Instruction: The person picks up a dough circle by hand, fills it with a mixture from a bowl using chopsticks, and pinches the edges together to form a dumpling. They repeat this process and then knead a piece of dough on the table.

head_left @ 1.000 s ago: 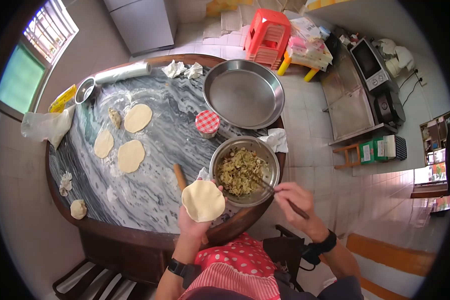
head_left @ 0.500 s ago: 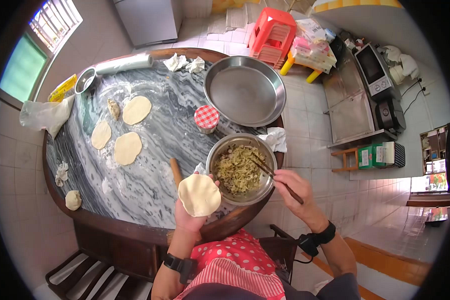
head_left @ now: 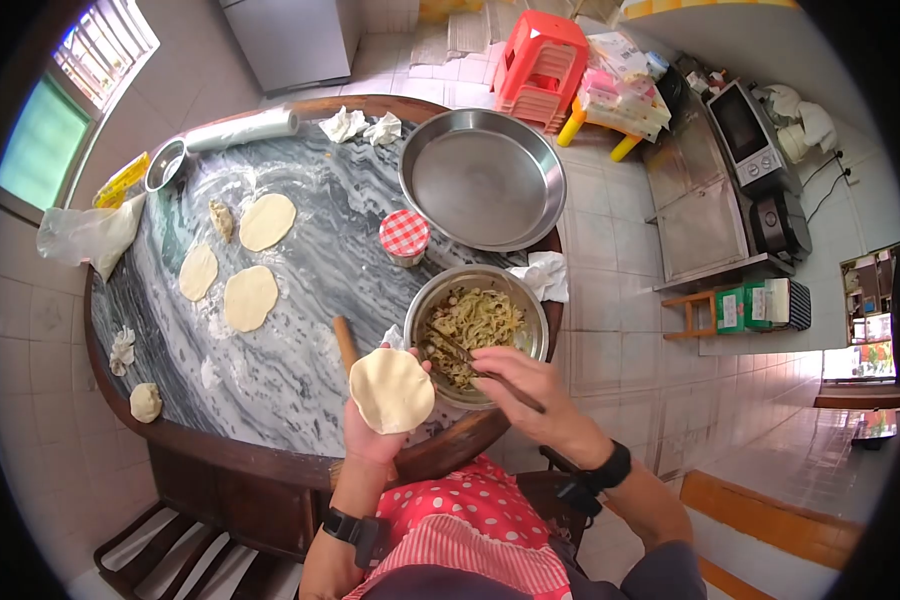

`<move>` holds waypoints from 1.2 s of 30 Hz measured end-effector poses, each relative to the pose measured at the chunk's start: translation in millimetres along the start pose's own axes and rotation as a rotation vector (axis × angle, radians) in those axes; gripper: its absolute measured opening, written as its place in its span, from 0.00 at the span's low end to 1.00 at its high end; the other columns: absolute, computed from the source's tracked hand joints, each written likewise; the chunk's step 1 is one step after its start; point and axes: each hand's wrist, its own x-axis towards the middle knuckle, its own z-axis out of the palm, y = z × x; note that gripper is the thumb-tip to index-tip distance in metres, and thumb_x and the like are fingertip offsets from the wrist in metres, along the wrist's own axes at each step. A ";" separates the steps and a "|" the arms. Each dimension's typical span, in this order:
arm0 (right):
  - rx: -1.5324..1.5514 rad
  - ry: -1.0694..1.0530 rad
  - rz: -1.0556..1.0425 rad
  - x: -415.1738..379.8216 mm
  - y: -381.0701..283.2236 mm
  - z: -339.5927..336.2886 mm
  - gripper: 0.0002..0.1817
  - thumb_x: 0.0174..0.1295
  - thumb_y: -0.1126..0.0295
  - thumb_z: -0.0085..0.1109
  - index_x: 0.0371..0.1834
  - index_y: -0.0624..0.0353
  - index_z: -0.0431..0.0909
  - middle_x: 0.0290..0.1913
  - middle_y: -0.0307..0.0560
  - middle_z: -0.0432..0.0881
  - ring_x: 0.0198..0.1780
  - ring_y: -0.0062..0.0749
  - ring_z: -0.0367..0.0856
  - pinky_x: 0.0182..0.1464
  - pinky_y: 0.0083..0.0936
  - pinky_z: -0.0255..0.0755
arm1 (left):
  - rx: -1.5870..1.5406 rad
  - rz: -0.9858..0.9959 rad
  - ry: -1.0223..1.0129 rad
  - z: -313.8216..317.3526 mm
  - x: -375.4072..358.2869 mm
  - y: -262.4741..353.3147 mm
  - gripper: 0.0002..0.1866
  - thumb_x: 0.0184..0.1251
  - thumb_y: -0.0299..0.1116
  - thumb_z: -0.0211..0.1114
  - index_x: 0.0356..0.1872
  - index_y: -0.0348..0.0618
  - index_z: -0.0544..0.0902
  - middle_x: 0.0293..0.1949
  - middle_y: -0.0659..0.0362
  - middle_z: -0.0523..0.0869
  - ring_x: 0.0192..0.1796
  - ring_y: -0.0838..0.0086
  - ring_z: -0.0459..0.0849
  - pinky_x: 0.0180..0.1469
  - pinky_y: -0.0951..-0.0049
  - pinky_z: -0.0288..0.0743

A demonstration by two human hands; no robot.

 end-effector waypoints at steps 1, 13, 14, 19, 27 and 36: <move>-0.048 0.002 -0.012 -1.7 9.9 6.5 0.09 0.64 0.77 0.60 0.46 0.68 0.78 0.47 0.59 0.83 0.48 0.48 0.83 0.52 0.31 0.76 | 0.013 0.004 -0.010 0.2 -0.3 0.5 0.24 0.79 0.43 0.40 0.69 0.44 0.67 0.64 0.43 0.75 0.63 0.43 0.74 0.63 0.43 0.72; 0.025 0.029 0.144 -45.9 0.5 -18.8 0.07 0.64 0.79 0.60 0.43 0.70 0.80 0.45 0.56 0.85 0.45 0.37 0.85 0.47 0.25 0.77 | -0.037 -0.018 -0.031 -4.5 1.1 1.0 0.24 0.79 0.43 0.41 0.69 0.43 0.68 0.64 0.43 0.74 0.64 0.42 0.73 0.64 0.43 0.71; 0.024 0.031 0.145 -43.2 2.5 -16.7 0.07 0.64 0.79 0.60 0.43 0.70 0.80 0.45 0.56 0.85 0.45 0.37 0.85 0.47 0.25 0.77 | -0.037 -0.020 -0.032 -4.9 1.5 0.6 0.24 0.79 0.43 0.41 0.69 0.43 0.68 0.64 0.43 0.74 0.64 0.42 0.73 0.64 0.43 0.71; -0.106 0.111 0.101 -35.8 13.0 -30.4 0.07 0.64 0.79 0.60 0.43 0.69 0.80 0.47 0.55 0.84 0.42 0.33 0.85 0.45 0.25 0.77 | -0.040 -0.021 -0.012 -4.7 1.1 1.7 0.24 0.79 0.43 0.41 0.69 0.44 0.68 0.64 0.43 0.75 0.64 0.42 0.73 0.64 0.42 0.71; 0.162 0.351 0.379 -46.8 27.6 -54.8 0.11 0.72 0.71 0.54 0.47 0.69 0.80 0.48 0.51 0.84 0.43 0.30 0.86 0.41 0.22 0.81 | -0.038 -0.018 -0.028 11.6 -4.2 -1.9 0.24 0.79 0.44 0.42 0.69 0.44 0.68 0.64 0.43 0.74 0.64 0.44 0.74 0.65 0.42 0.70; 0.252 0.325 0.443 -74.3 62.1 -60.9 0.15 0.74 0.66 0.52 0.49 0.70 0.79 0.53 0.54 0.82 0.47 0.38 0.87 0.40 0.24 0.85 | -0.058 -0.030 -0.059 25.0 -4.3 2.4 0.25 0.79 0.42 0.40 0.69 0.40 0.66 0.66 0.42 0.72 0.68 0.46 0.70 0.70 0.47 0.66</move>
